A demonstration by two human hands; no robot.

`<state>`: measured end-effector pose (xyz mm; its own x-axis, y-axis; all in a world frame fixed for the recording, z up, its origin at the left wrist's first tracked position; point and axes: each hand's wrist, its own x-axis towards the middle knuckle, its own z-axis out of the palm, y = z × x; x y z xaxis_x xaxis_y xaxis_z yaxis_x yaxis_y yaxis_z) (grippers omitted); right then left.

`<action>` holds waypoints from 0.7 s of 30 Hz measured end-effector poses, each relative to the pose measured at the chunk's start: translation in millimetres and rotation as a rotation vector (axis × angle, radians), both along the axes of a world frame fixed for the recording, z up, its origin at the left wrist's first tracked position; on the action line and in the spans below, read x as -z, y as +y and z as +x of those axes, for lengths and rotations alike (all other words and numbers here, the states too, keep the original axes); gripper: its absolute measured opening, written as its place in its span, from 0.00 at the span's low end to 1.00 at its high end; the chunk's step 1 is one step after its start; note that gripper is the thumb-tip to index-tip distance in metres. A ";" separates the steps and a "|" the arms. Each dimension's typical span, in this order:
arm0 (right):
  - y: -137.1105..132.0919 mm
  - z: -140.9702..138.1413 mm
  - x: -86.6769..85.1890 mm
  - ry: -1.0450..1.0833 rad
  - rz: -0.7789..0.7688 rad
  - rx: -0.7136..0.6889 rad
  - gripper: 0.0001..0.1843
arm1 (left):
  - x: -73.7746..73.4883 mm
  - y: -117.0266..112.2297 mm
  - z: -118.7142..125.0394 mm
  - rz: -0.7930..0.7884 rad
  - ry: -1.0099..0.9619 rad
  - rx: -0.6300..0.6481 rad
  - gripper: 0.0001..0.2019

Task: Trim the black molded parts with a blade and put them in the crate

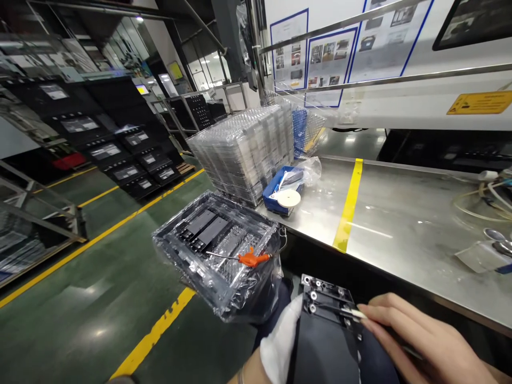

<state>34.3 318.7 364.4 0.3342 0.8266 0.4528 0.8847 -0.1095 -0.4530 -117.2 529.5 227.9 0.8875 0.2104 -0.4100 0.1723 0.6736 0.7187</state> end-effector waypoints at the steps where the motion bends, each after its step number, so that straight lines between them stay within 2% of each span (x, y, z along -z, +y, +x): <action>1: 0.7 -3.6 2.3 -0.016 0.019 -0.002 0.10 | 3.3 4.3 -10.4 0.065 0.030 0.001 0.23; 3: 3.7 -10.8 8.9 -0.104 0.089 0.050 0.08 | 6.2 7.1 -26.2 0.196 0.032 -0.004 0.26; 5: 5.6 -16.3 18.1 -0.200 0.158 0.146 0.08 | 0.4 1.5 -33.3 0.308 0.009 -0.022 0.27; 7: 3.5 -18.6 29.2 -0.265 0.165 0.195 0.11 | -16.7 -10.2 -32.8 0.481 0.068 -0.057 0.28; 9: -2.5 -17.7 39.8 -0.307 0.139 0.151 0.15 | -42.4 -23.1 -27.7 0.704 0.248 -0.098 0.32; 11: -8.7 -15.0 45.8 -0.320 0.135 0.082 0.18 | -68.3 -32.2 -22.2 0.873 0.462 -0.068 0.33; 13: -11.0 -12.3 44.1 -0.290 0.149 0.026 0.17 | -84.4 -34.9 -19.0 0.849 0.549 0.008 0.32; 14: -10.0 -11.5 40.3 -0.257 0.152 0.010 0.16 | -86.7 -34.1 -18.6 0.798 0.547 0.026 0.33; 16: -4.5 -11.1 29.0 -0.177 0.137 -0.014 0.12 | -80.0 -30.1 -20.1 0.679 0.480 0.013 0.33; 19: 5.4 -12.5 14.7 -0.105 0.137 0.034 0.08 | -55.1 -22.9 -25.5 0.548 0.318 -0.039 0.31; 21: 7.8 -13.9 13.4 -0.132 0.168 0.065 0.08 | -40.2 -18.4 -30.7 0.507 0.260 -0.054 0.30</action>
<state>20.4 326.5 351.0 0.3133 0.7143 0.6258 0.9311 -0.1013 -0.3505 -147.9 511.0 268.1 0.7532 0.4800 -0.4497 0.3620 0.2684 0.8927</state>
